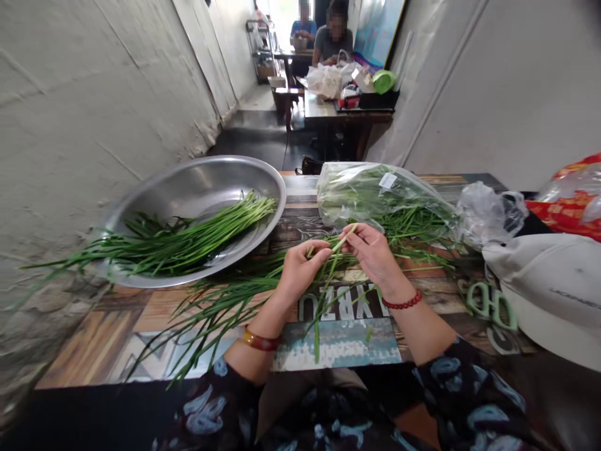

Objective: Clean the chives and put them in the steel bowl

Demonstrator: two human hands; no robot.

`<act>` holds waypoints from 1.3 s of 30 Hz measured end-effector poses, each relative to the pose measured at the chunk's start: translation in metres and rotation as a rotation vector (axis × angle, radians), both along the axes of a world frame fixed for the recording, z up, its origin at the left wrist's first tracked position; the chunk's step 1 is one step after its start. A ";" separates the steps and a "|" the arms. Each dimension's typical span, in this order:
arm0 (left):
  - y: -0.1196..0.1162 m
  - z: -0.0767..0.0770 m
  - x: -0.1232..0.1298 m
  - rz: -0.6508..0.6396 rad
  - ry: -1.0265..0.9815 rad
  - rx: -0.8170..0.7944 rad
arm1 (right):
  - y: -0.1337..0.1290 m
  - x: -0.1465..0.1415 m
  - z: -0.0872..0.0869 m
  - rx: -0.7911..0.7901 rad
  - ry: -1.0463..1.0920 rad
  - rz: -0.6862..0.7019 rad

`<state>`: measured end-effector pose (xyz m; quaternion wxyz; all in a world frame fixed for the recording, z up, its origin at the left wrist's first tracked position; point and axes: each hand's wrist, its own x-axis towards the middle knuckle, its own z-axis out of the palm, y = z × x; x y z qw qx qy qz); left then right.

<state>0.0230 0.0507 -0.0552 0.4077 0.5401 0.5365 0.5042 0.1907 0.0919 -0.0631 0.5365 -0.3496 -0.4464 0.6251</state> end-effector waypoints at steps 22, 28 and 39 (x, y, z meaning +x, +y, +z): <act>-0.001 -0.005 -0.007 -0.112 0.040 0.069 | -0.007 -0.011 -0.009 0.049 -0.075 0.029; -0.004 -0.002 -0.005 -0.230 0.135 -0.024 | -0.007 -0.010 -0.008 0.067 -0.095 0.002; 0.001 -0.017 -0.006 -0.100 0.543 0.325 | -0.005 -0.013 -0.010 0.008 -0.131 0.016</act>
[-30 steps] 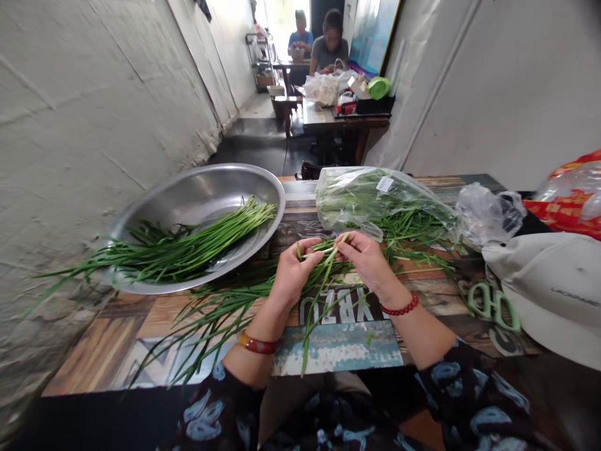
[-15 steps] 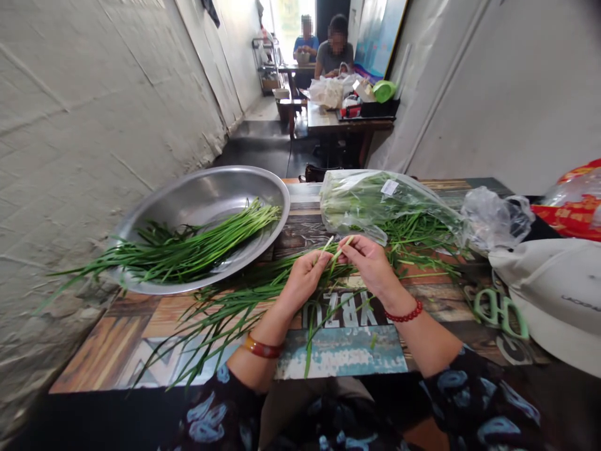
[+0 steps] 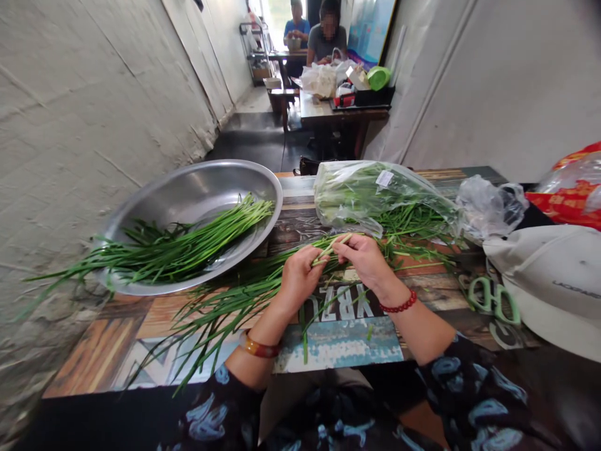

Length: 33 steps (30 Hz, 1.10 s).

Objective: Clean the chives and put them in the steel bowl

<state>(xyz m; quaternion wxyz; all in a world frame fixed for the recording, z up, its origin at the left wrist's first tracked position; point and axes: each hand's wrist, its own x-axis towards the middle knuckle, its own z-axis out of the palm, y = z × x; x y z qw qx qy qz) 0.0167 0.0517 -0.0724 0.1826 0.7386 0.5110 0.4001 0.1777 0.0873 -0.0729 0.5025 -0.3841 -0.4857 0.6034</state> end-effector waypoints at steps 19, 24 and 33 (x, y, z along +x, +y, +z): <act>-0.001 0.005 -0.005 -0.037 -0.329 -0.286 | 0.003 0.010 0.001 0.075 -0.123 -0.005; -0.002 0.008 -0.008 -0.138 -0.467 -0.462 | 0.004 0.011 -0.003 0.065 -0.164 -0.032; -0.003 0.008 -0.001 -0.039 -0.476 -0.410 | 0.002 0.009 -0.005 0.385 -0.587 0.003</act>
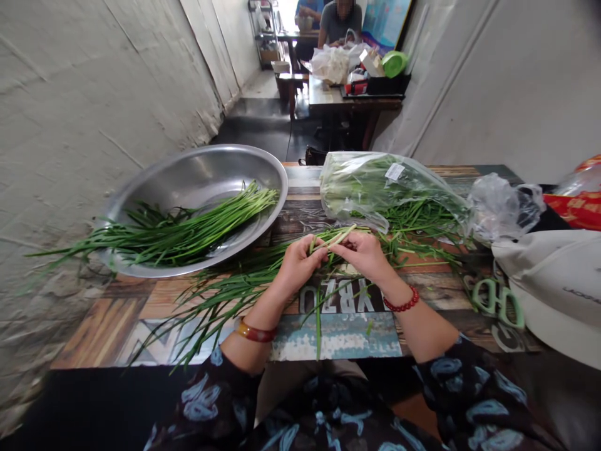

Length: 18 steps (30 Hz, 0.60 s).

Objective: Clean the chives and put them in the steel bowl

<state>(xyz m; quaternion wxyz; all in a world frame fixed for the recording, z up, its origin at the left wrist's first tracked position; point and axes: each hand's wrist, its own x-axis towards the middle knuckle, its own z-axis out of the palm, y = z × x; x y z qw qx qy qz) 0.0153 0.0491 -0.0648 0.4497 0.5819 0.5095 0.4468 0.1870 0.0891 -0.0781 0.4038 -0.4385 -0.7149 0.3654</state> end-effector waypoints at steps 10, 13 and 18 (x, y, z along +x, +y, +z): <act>0.003 -0.004 0.001 0.026 0.128 0.135 | 0.004 0.006 0.003 0.105 -0.033 -0.048; 0.002 -0.002 0.003 0.031 0.164 0.173 | 0.002 0.004 0.004 0.132 -0.048 -0.043; 0.000 0.000 -0.002 0.053 0.216 0.201 | 0.005 0.016 0.007 0.231 -0.149 -0.047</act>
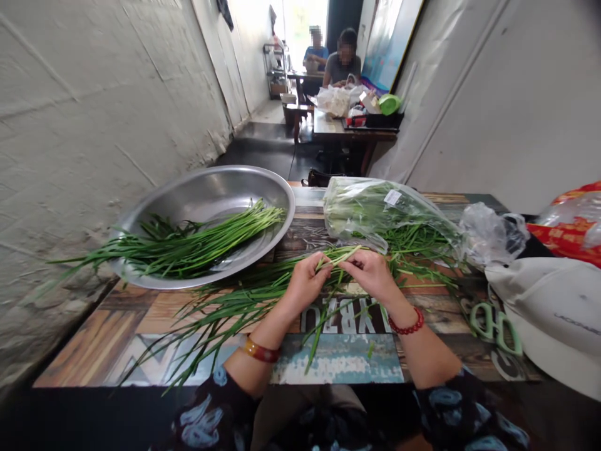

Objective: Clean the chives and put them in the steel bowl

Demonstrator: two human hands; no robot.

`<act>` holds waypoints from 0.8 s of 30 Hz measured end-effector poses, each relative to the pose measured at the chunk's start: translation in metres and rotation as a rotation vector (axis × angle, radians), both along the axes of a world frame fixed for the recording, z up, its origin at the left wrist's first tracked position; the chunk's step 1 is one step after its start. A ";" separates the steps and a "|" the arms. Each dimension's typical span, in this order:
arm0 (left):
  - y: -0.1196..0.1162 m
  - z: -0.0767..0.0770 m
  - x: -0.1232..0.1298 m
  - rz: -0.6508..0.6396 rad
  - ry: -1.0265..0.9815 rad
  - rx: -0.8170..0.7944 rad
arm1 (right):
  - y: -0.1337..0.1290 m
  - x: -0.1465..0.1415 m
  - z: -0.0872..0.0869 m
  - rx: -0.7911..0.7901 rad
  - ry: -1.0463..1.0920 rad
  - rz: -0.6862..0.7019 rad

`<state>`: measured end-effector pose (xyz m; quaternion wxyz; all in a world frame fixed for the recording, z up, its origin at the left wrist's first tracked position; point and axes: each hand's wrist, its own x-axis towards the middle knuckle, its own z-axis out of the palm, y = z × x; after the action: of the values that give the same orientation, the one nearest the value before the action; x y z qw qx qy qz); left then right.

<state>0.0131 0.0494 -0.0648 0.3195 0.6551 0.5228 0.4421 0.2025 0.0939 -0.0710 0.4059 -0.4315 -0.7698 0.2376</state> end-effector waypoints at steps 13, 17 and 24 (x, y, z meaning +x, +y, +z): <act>0.003 -0.009 -0.004 0.063 0.078 0.060 | 0.002 0.040 0.022 0.302 -0.240 -0.091; 0.004 -0.008 -0.004 0.066 0.099 0.062 | -0.003 0.022 0.016 0.283 -0.286 0.075; 0.003 -0.007 -0.001 0.085 -0.011 0.034 | -0.003 0.011 0.003 0.218 -0.324 0.100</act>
<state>0.0116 0.0523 -0.0719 0.2921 0.6353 0.5407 0.4676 0.2135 0.0912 -0.0683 0.3089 -0.3791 -0.8665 0.1003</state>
